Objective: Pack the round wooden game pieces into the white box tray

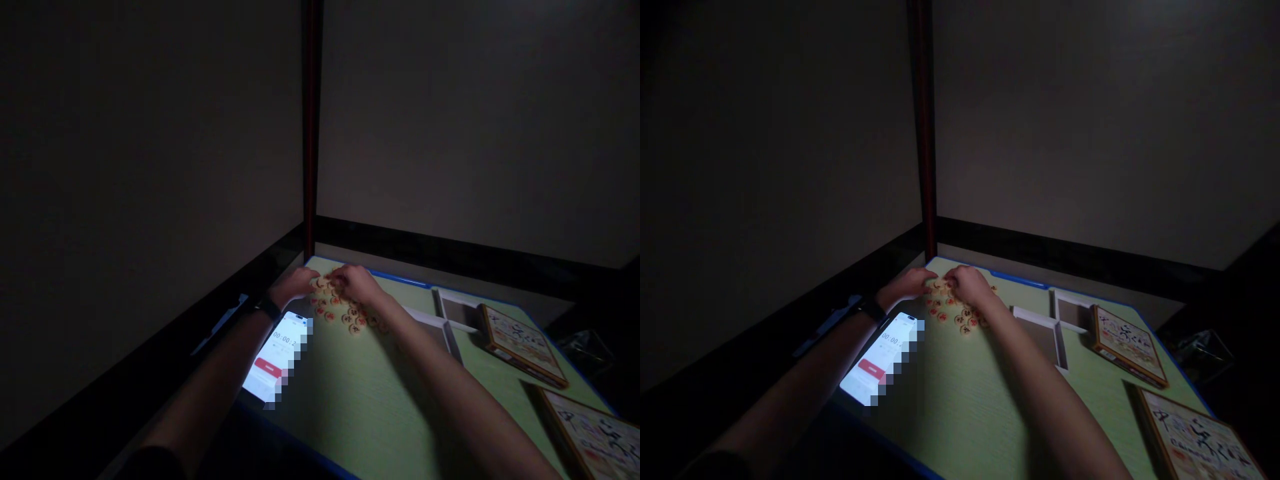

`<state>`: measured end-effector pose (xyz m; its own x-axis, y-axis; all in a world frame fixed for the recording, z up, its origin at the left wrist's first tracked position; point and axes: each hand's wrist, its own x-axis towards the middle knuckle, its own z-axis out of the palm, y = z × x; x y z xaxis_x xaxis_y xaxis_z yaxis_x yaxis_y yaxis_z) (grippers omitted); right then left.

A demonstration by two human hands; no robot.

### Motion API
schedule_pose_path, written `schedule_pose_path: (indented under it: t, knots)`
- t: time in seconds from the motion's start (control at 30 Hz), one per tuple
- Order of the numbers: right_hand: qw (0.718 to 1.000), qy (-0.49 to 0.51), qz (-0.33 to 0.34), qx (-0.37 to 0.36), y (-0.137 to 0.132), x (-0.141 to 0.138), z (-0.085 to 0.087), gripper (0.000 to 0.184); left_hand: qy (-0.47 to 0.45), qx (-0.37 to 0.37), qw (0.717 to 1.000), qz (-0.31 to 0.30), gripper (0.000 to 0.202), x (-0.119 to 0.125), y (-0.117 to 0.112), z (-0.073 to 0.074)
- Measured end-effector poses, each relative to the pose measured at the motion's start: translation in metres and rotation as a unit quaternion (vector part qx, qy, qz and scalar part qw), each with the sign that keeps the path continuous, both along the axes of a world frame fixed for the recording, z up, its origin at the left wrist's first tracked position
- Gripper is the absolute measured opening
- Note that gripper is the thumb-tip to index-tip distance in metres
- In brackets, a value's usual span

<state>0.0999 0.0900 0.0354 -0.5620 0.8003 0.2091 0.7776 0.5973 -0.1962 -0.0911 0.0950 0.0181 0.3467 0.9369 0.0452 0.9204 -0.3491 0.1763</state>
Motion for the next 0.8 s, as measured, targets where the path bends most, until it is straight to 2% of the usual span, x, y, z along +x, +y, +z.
schedule_pose_path:
  t: [0.17,0.37,0.57,0.8]
  knots:
    - [0.997,-0.077,0.019,0.011,0.009,-0.021,-0.009,0.030,-0.004,-0.020,1.000,-0.013,0.021,0.006,0.013,-0.007]
    - [0.996,-0.084,0.002,0.030,0.011,-0.035,-0.018,0.026,-0.013,-0.013,1.000,-0.008,0.021,0.002,0.014,-0.011]
    - [0.996,-0.079,0.019,0.034,0.008,-0.035,-0.020,0.026,-0.009,-0.014,1.000,-0.001,0.022,0.002,0.008,-0.007]
    - [0.999,-0.039,0.030,0.001,0.010,-0.017,-0.015,0.027,0.021,-0.031,0.999,-0.016,0.025,0.005,-0.004,0.003]
